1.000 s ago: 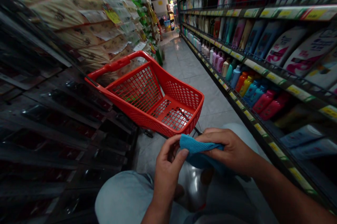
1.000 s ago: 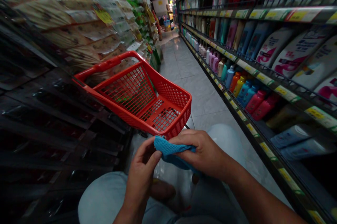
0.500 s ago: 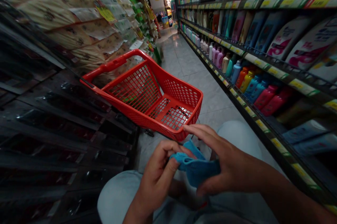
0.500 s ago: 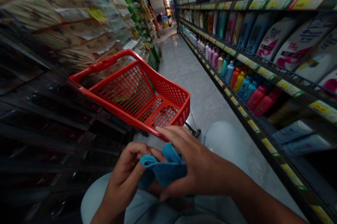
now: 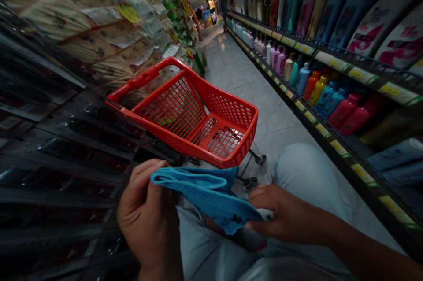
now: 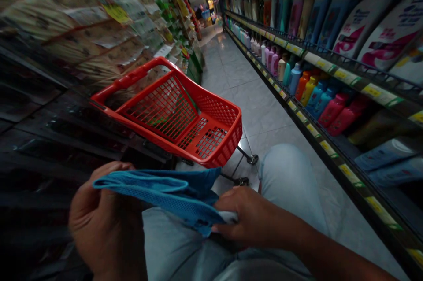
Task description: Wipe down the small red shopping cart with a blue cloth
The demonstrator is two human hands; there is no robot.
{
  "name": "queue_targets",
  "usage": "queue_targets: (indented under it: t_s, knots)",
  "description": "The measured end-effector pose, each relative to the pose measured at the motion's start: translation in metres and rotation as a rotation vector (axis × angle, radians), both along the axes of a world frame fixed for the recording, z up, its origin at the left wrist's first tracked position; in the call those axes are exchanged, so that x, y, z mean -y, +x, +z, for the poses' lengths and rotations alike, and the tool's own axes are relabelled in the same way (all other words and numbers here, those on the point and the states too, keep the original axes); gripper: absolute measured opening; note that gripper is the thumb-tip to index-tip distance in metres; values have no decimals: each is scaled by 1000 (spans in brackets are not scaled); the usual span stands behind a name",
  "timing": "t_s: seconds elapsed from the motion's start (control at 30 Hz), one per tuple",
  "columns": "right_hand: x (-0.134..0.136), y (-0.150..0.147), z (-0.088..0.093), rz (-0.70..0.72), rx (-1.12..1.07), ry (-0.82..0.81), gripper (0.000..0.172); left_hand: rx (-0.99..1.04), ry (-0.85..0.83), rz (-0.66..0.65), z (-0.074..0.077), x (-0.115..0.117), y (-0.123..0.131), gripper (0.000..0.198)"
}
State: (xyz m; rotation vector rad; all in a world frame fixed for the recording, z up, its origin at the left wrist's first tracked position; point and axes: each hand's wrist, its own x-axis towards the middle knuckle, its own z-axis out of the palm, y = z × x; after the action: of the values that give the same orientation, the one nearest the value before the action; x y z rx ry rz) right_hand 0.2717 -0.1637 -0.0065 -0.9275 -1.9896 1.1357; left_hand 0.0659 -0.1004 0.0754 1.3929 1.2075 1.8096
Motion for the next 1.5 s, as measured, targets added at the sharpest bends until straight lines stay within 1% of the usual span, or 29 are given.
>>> queue_targets:
  t_s: [0.07, 0.17, 0.23, 0.37, 0.47, 0.53, 0.63, 0.7, 0.73, 0.77, 0.83, 0.9, 0.93, 0.97, 1.0, 1.03, 1.07, 1.13, 1.17, 1.27, 1.33, 1.4, 1.47, 1.5]
  knots:
    - [11, -8, 2, -24, 66, 93, 35, 89, -73, 38, -3, -6, -3, 13]
    - [21, -23, 4, -21, 94, 216, 39, 134, -121, 8, -7, -7, -3, 16]
    - [21, -31, 0, -46, 52, 241, 39, 145, -134, -19, -8, -4, -1, 17]
    - [13, -34, -12, -201, -95, 143, 29, 181, -140, -74, -4, 2, 0, 17]
    - [9, -31, -18, -272, -137, 87, 19, 205, -173, -187, 0, 5, 2, 16]
    - [5, -28, -20, -242, -102, 56, 17, 222, -202, -262, 2, 7, 4, 17]
    - [0, -23, -18, -130, -29, -5, 20, 212, -233, -325, 4, 9, 6, 21]
    - [-2, -19, -15, -64, 20, -46, 24, 177, -256, -358, 5, 11, 5, 22]
    - [-2, -18, -12, -58, 34, -64, 28, 152, -270, -384, 4, 13, 5, 22]
    - [-2, -17, -9, -81, 32, -81, 33, 126, -285, -422, 4, 14, 4, 21]
    - [-1, -17, -1, -197, -41, -106, 52, 74, -317, -521, 2, 17, 2, 19]
    - [-2, -18, 7, -310, -195, -149, 74, 22, -345, -632, -1, 20, 0, 17]
    - [-4, -19, 12, -321, -271, -190, 81, -3, -351, -685, -3, 21, -1, 16]
    - [-6, -20, 16, -297, -333, -246, 85, -29, -350, -727, -5, 22, -1, 15]
    - [-9, -21, 20, -247, -374, -305, 85, -55, -339, -753, -6, 23, -2, 14]
    - [-11, -21, 24, -193, -406, -352, 78, -76, -314, -759, -7, 23, -3, 14]
    - [-13, -21, 26, -150, -430, -375, 66, -88, -281, -740, -7, 23, -3, 13]
    - [-16, -19, 28, -127, -470, -340, 34, -86, -206, -635, -8, 23, -4, 13]
    - [-17, -17, 27, -142, -490, -302, 28, -77, -167, -560, -8, 23, -5, 12]
    - [-16, -8, 19, -196, -563, -226, 44, -35, -44, -341, -9, 23, -7, 10]
    - [-15, -1, 12, -225, -618, -251, 48, -6, 12, -265, -7, 22, -8, 12]
    - [-14, 3, 3, -265, -665, -358, 46, 21, 27, -237, -3, 22, -8, 15]
    - [-13, 4, -4, -292, -714, -493, 38, 29, 7, -227, 5, 22, -7, 17]
    - [-12, 3, -8, -301, -741, -535, 33, 32, -9, -230, 9, 22, -5, 17]
